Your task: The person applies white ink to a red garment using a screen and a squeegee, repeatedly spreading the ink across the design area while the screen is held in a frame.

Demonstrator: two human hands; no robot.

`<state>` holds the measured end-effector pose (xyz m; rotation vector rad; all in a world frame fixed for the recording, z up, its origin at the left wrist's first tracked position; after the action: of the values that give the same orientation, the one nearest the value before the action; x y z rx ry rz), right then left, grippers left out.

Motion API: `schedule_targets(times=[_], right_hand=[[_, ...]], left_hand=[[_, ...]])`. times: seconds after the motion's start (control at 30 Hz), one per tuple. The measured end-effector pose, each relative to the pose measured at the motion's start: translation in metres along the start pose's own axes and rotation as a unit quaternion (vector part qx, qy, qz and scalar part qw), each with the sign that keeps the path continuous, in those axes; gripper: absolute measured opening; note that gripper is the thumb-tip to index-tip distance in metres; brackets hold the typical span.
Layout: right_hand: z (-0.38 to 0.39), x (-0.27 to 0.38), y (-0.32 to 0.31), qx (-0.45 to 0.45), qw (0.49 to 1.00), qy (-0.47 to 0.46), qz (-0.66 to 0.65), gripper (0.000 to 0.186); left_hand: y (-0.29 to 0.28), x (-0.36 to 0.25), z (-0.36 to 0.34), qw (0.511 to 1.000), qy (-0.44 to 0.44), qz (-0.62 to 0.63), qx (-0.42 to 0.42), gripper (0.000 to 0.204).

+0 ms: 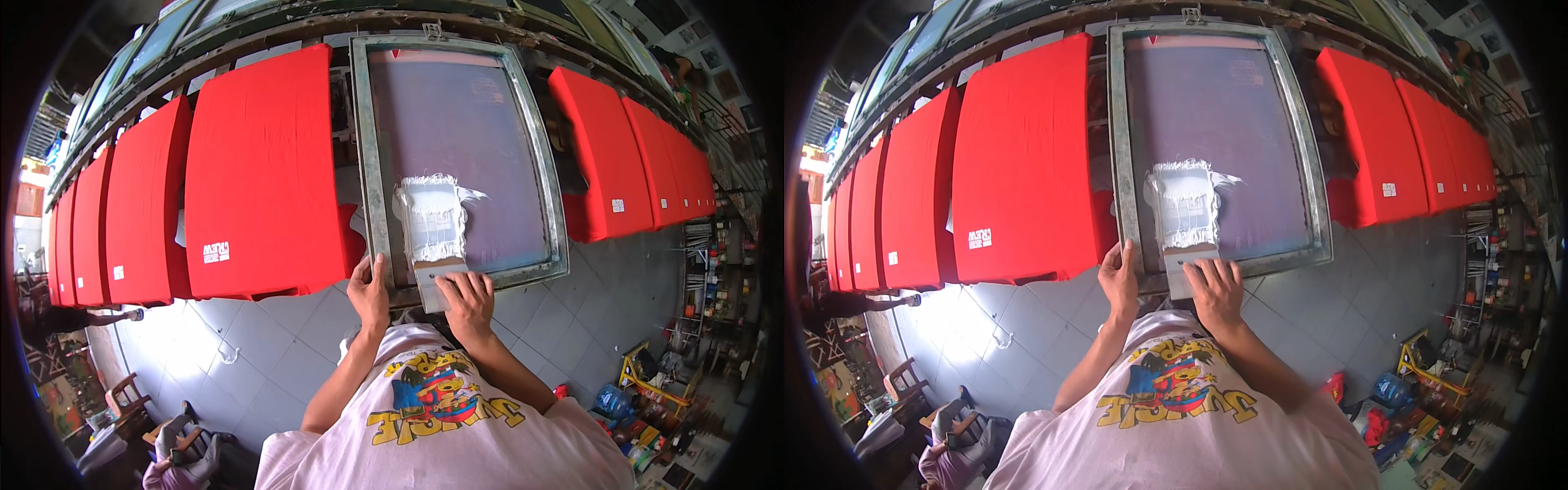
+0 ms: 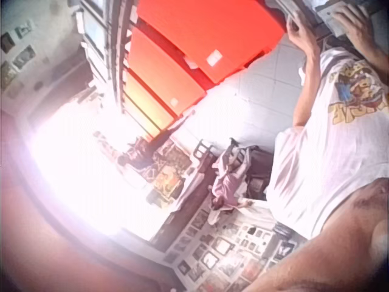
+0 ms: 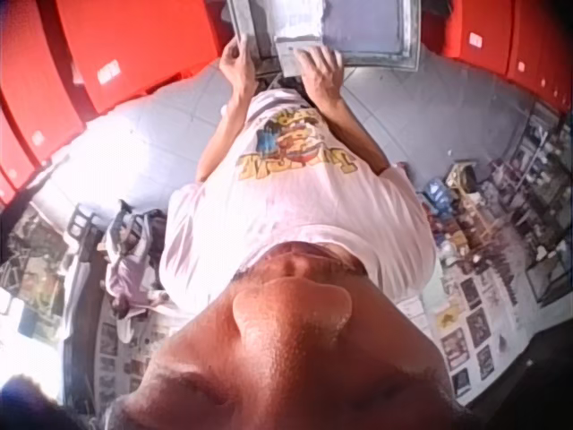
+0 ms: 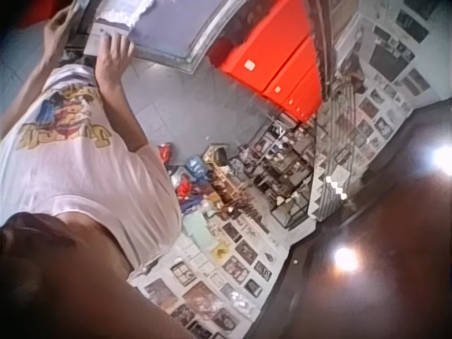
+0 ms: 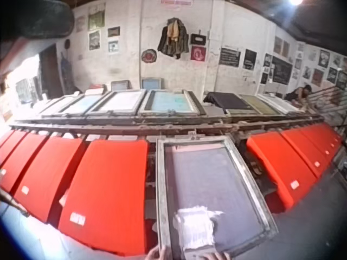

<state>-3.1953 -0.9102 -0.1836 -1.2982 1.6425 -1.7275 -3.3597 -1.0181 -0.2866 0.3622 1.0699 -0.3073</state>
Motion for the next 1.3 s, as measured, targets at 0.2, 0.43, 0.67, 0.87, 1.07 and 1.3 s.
schedule_targets(times=[0.2, 0.43, 0.67, 0.87, 1.07, 1.3], right_hand=[[-0.020, -0.006, 0.001, -0.007, 1.000, -0.014, -0.002, 0.034], [-0.024, -0.006, -0.004, 0.019, 1.000, -0.001, -0.005, 0.038], [-0.027, -0.006, -0.004, 0.012, 1.000, 0.006, -0.021, 0.033], [-0.029, -0.009, -0.004, 0.020, 1.000, 0.010, -0.020, 0.031], [-0.034, -0.008, -0.010, 0.049, 0.999, 0.010, -0.020, 0.030], [-0.033, -0.011, -0.008, 0.047, 0.998, 0.009, -0.032, 0.032]], left_hand=[[0.001, -0.002, -0.001, 1.000, -0.021, -0.003, -0.002, 0.041], [0.004, -0.007, 0.001, 1.000, -0.020, 0.012, -0.004, 0.040], [0.002, -0.006, 0.002, 0.999, -0.029, -0.024, -0.010, 0.037], [0.003, -0.011, 0.004, 0.998, -0.042, -0.048, -0.008, 0.033], [0.000, -0.007, 0.003, 0.998, -0.039, -0.048, -0.008, 0.031], [0.001, -0.008, 0.004, 0.997, -0.048, -0.050, -0.015, 0.035]])
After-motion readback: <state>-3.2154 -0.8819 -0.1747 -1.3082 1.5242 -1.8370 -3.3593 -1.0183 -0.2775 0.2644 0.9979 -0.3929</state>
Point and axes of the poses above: each hand's wrist, its own z-axis away from the middle knuckle, its own y-axis out of the palm, x = y × z, the point moved 5 cm from there along -z, towards the middle knuckle, and after that the axes turned 8 degrees about x, right-handed, at the moved point
